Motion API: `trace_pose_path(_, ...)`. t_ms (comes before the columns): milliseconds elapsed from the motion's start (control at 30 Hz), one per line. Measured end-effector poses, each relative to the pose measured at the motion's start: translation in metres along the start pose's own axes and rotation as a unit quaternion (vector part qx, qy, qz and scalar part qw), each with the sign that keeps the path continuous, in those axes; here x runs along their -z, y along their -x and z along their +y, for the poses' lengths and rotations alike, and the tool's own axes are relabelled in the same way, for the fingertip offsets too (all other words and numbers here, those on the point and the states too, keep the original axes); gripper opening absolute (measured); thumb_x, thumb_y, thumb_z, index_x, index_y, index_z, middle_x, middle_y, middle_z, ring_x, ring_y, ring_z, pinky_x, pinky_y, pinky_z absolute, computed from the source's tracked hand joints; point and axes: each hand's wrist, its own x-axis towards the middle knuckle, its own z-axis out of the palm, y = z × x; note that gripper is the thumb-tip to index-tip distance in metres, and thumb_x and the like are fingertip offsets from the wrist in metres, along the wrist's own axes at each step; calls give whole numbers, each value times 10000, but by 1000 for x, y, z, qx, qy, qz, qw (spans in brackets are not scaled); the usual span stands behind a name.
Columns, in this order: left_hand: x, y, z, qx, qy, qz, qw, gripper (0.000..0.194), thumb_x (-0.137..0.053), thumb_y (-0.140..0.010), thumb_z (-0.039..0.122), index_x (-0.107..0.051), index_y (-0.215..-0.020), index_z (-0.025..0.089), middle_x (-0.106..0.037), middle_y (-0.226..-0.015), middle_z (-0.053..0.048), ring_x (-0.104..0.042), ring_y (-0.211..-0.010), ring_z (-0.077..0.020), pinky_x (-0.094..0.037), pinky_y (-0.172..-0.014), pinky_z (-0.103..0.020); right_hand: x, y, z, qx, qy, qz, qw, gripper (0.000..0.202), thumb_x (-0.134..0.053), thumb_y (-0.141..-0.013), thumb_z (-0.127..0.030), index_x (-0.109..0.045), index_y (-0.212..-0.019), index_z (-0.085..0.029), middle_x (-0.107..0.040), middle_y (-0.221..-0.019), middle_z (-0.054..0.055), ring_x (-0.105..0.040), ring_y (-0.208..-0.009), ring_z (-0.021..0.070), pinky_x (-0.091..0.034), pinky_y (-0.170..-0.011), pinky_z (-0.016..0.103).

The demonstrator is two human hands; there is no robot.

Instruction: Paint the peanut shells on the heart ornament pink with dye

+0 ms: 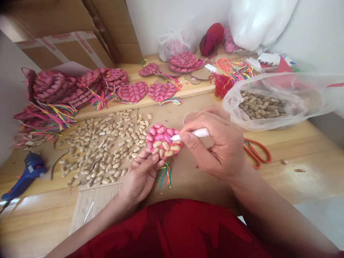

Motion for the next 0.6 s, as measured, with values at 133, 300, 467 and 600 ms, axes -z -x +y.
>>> trace_pose_path(133,0,0,0,-9,3,0,1000,181,-730,-783,72,-732,-937,167,-710,-904,10,-664,-759,-59,-577,-728,-155,0,0,1,0,1,-2,1000,102,-650,-814,-144,-663,-872,-227,-655,-763,16,-586,-784,188,-471,-765,401)
trace_pose_path(300,0,1,-1,-19,-19,-5,1000,212,-720,-804,88,-733,-992,183,-718,-935,-3,-665,-790,-64,-574,-730,-154,-3,0,3,10,19,-2,1000,63,-662,-802,-151,-655,-851,-189,-668,-777,19,-585,-817,176,-465,-789,393)
trace_pose_path(467,-1,1,-3,-36,-54,3,998,213,-734,-799,108,-738,-991,200,-721,-934,-8,-661,-814,-76,-576,-736,-165,-3,0,3,21,42,18,999,46,-660,-812,-160,-650,-845,-190,-670,-763,11,-569,-794,165,-460,-791,396)
trace_pose_path(600,-1,0,-4,-40,-59,3,997,213,-721,-813,113,-735,-1007,201,-718,-949,-11,-657,-834,-77,-572,-744,-166,-2,0,3,22,41,-3,999,48,-670,-805,-163,-656,-846,-185,-668,-764,17,-578,-799,168,-461,-777,394)
